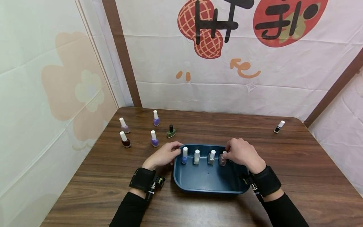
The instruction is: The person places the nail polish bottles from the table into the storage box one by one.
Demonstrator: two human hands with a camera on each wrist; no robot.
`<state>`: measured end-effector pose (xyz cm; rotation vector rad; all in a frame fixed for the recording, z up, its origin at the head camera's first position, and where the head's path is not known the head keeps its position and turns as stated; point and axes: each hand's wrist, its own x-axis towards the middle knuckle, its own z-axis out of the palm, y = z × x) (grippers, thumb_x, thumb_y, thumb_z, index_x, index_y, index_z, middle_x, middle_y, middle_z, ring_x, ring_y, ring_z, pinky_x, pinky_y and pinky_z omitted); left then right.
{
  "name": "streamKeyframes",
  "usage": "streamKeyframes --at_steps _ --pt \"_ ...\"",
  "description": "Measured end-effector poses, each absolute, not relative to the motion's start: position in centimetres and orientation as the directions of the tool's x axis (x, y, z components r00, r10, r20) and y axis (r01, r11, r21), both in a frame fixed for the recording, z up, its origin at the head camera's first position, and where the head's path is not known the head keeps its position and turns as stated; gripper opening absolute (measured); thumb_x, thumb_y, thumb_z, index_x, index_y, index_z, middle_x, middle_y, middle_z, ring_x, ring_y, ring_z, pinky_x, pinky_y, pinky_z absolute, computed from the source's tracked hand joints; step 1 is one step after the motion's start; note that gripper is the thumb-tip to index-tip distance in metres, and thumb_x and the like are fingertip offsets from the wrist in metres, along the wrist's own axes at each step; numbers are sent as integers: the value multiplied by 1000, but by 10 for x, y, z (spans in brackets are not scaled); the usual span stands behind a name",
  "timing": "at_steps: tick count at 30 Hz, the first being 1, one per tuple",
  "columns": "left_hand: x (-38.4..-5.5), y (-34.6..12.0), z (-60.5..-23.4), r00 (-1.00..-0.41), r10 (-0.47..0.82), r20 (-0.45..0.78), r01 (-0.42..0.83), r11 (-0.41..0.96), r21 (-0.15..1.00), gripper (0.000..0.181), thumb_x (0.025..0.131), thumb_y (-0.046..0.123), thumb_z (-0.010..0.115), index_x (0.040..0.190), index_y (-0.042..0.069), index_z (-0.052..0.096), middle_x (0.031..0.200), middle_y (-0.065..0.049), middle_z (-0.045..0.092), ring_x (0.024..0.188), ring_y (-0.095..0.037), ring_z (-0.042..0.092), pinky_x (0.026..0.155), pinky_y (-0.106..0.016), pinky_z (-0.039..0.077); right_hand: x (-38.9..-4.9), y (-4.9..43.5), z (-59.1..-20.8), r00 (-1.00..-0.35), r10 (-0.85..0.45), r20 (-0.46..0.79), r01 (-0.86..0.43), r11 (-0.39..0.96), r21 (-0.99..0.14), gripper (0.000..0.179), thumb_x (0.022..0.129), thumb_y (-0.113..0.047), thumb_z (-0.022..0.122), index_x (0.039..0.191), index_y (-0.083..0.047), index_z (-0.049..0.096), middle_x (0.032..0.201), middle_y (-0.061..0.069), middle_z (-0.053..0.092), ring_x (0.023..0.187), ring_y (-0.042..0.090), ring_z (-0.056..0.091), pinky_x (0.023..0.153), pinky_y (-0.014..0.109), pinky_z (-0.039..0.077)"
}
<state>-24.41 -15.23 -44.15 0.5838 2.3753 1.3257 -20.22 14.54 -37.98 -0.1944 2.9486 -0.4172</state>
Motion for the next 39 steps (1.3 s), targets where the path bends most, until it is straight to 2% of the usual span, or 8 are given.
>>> streamKeyframes --at_steps 5,14,25,29,39 --pt "-244 -152 -442 -851 513 -111 175 477 862 34 99 12 44 130 5 55 108 -18 61 57 -17 53 55 -35 51 -202 149 -378 -982 -143 -122 -104 953 -283 22 84 -28 69 95 -9 72 81 3 63 68 16 55 57 30 43" --pt "-243 -152 -441 -851 513 -113 174 478 861 34 99 12 44 131 5 54 103 -12 61 57 -17 53 55 -34 50 -202 156 -373 -987 -130 -96 -95 948 -303 26 86 -29 66 100 -7 73 89 7 69 71 17 58 61 34 49" --pt "-245 -152 -441 -846 523 -104 180 465 867 35 98 11 43 130 4 55 100 -17 63 54 -15 52 52 -32 48 -202 170 -372 -991 -131 -22 -113 923 -367 25 89 -27 62 99 -6 72 78 4 63 63 15 54 52 27 42" --pt "-245 -152 -442 -846 521 -112 175 471 864 35 98 12 43 131 5 55 96 -17 63 54 -15 52 52 -31 48 -203 176 -373 -991 -132 4 -123 911 -394 27 90 -28 62 101 -5 72 81 4 66 66 15 55 54 27 42" --pt "-245 -153 -443 -845 523 -112 177 472 864 35 99 12 43 131 5 54 100 -20 62 55 -16 52 53 -32 47 -212 203 -375 -993 -112 24 -110 877 -467 26 94 -28 60 99 -6 72 86 7 69 74 17 58 63 30 44"
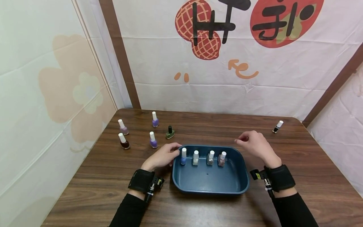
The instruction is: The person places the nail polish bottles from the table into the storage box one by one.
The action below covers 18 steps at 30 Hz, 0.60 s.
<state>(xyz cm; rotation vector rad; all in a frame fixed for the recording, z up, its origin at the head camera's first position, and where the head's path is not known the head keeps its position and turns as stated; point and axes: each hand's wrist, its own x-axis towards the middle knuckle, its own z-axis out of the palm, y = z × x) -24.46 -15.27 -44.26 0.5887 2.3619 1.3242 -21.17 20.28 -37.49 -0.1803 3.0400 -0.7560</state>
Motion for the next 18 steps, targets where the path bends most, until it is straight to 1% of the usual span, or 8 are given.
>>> streamKeyframes --at_steps 5,10,14,18 --pt "-244 -152 -442 -846 520 -118 171 474 864 35 99 12 43 131 5 54 100 -20 62 56 -16 52 54 -32 48 -217 218 -383 -996 -74 41 -85 864 -496 27 94 -27 59 102 -4 71 91 11 69 77 19 59 64 30 44" --pt "-244 -153 -443 -847 518 -122 167 476 863 34 99 12 43 131 5 54 100 -20 62 57 -16 52 55 -32 49 -223 233 -392 -999 -36 28 -46 820 -570 31 95 -29 59 107 -3 70 99 16 70 81 20 59 66 30 43" --pt "-244 -153 -443 -845 521 -122 169 477 863 34 100 13 43 131 6 54 102 -20 62 58 -16 52 55 -32 49 -227 245 -398 -999 -2 39 -25 797 -604 32 96 -30 59 109 -3 69 102 17 69 84 23 59 67 30 43" --pt "-244 -153 -443 -845 521 -119 172 475 863 34 100 13 43 131 6 54 103 -20 62 57 -16 52 55 -32 49 -230 259 -402 -997 38 66 -11 786 -618 32 97 -28 56 111 -1 68 106 21 67 90 28 60 69 31 43"
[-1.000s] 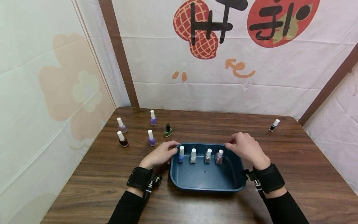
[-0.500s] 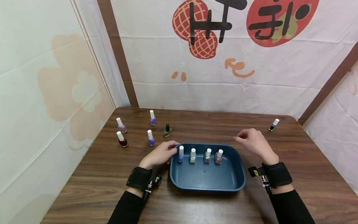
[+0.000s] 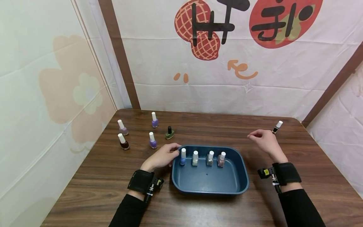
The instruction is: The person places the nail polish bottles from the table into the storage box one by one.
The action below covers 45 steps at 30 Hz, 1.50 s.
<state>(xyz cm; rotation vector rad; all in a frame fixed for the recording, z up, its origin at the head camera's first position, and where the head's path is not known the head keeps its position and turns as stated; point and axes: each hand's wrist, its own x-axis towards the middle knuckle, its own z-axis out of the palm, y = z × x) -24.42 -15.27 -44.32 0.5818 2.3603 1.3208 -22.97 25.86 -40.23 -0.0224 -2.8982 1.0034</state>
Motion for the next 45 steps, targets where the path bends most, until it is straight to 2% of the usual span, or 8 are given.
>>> streamKeyframes --at_steps 6,15,19,23,27,34,40,45 --pt "-244 -153 -443 -846 519 -122 167 475 864 34 100 13 44 130 6 55 103 -21 61 58 -16 52 55 -33 49 -236 277 -411 -990 116 85 42 799 -600 33 98 -25 54 110 2 67 108 25 66 96 35 60 69 33 43" --pt "-244 -152 -443 -848 518 -112 174 472 864 34 99 12 43 131 5 55 103 -19 63 56 -17 52 53 -32 48 -245 302 -425 -962 247 115 140 810 -570 38 95 -30 55 105 5 68 103 26 67 90 37 59 65 33 41" --pt "-244 -152 -443 -849 515 -114 170 473 865 34 99 12 43 131 5 55 102 -20 63 55 -17 52 53 -33 48 -247 313 -429 -948 297 111 184 801 -570 38 95 -29 54 104 5 68 109 27 65 91 38 57 66 34 40" --pt "-245 -153 -442 -850 512 -121 164 477 864 34 99 12 43 131 5 54 100 -20 63 55 -18 52 53 -33 48 -250 322 -432 -932 353 85 241 776 -582 40 95 -30 53 107 5 67 116 28 62 98 42 55 71 39 41" --pt "-245 -154 -442 -852 509 -122 163 478 863 34 99 12 43 131 5 55 100 -19 63 56 -18 52 53 -33 48 -255 333 -432 -915 400 55 294 754 -588 43 95 -32 51 112 5 66 115 29 61 102 44 51 76 45 43" --pt "-245 -155 -443 -854 505 -124 163 486 858 34 99 13 44 131 6 54 99 -18 63 55 -19 53 52 -31 47 -262 345 -428 -871 492 -11 403 701 -589 44 94 -33 49 118 1 63 121 27 57 103 43 53 68 45 43" --pt "-245 -155 -443 -856 501 -126 155 483 862 34 99 13 44 131 6 55 100 -18 63 56 -18 52 54 -34 49 -270 353 -428 -846 532 -45 457 677 -577 46 94 -34 48 124 -1 61 128 28 53 111 45 50 75 51 43" --pt "-244 -152 -444 -849 514 -120 165 474 865 33 99 13 44 130 6 55 101 -18 63 56 -16 52 54 -35 49 -272 361 -431 -834 547 -69 484 667 -567 49 94 -35 46 127 0 58 131 29 51 113 46 50 75 50 44"
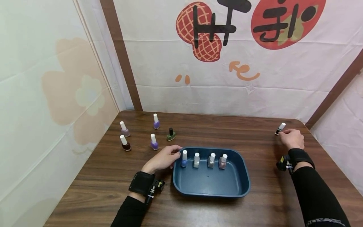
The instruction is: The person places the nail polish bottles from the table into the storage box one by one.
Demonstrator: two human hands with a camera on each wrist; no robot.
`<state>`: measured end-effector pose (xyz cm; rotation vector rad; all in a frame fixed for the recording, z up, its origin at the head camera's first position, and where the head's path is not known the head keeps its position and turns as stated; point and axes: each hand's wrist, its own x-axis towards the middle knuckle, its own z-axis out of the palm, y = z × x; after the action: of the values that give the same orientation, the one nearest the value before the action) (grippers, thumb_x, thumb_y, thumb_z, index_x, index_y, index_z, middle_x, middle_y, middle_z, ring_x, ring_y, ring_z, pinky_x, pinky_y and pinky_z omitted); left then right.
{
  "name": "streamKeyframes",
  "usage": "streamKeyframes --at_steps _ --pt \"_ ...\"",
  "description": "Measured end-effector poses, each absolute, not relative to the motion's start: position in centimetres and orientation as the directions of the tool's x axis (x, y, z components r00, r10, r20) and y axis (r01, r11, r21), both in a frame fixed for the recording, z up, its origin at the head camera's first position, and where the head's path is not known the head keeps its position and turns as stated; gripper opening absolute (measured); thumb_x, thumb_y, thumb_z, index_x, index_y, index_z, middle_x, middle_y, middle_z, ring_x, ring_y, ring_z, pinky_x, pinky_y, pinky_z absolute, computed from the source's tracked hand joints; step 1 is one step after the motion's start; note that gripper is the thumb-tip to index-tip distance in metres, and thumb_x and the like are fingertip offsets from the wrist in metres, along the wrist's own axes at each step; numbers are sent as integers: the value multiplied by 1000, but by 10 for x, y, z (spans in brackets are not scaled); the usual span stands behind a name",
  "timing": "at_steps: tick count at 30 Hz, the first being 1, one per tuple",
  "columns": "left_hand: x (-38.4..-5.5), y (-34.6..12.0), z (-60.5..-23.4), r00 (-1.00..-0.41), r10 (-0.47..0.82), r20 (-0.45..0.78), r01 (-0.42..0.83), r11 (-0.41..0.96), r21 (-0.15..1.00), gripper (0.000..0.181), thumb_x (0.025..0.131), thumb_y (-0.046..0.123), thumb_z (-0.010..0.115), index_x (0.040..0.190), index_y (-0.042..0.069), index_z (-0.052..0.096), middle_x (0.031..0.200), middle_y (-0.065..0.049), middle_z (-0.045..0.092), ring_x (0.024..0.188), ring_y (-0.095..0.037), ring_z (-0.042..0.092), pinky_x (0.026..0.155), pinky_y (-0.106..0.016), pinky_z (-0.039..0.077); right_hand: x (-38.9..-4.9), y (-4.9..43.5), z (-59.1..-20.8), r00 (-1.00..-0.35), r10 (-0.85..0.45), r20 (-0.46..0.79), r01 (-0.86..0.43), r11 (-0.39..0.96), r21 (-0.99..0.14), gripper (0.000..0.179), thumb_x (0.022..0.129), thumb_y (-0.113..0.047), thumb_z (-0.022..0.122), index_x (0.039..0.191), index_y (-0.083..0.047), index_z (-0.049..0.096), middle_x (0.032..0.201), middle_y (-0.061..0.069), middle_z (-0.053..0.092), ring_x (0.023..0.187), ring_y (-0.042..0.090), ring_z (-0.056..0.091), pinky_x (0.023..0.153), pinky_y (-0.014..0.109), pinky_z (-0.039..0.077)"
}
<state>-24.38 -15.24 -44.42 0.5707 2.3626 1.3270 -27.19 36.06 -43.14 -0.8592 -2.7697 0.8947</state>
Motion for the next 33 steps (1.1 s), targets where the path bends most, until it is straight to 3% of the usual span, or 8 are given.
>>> streamKeyframes --at_steps 12,26,33 --pt "-243 -152 -447 -839 532 -115 175 464 868 31 100 14 45 128 6 56 93 -19 61 55 -15 51 53 -30 46 -278 372 -434 -806 584 -93 507 601 -618 56 93 -35 48 134 3 51 140 30 44 130 50 36 103 55 37" --pt "-243 -152 -445 -849 516 -115 175 479 860 32 99 13 45 129 6 56 99 -16 62 55 -15 51 53 -33 49 -297 369 -433 -848 527 -60 451 658 -603 61 95 -31 49 141 8 39 142 35 39 130 51 35 106 53 32" --pt "-244 -152 -444 -850 515 -110 176 476 862 31 100 13 45 128 6 56 100 -18 62 54 -15 51 52 -32 48 -301 370 -433 -866 484 -123 446 638 -628 65 98 -31 42 147 9 24 145 38 30 133 52 28 106 56 33"
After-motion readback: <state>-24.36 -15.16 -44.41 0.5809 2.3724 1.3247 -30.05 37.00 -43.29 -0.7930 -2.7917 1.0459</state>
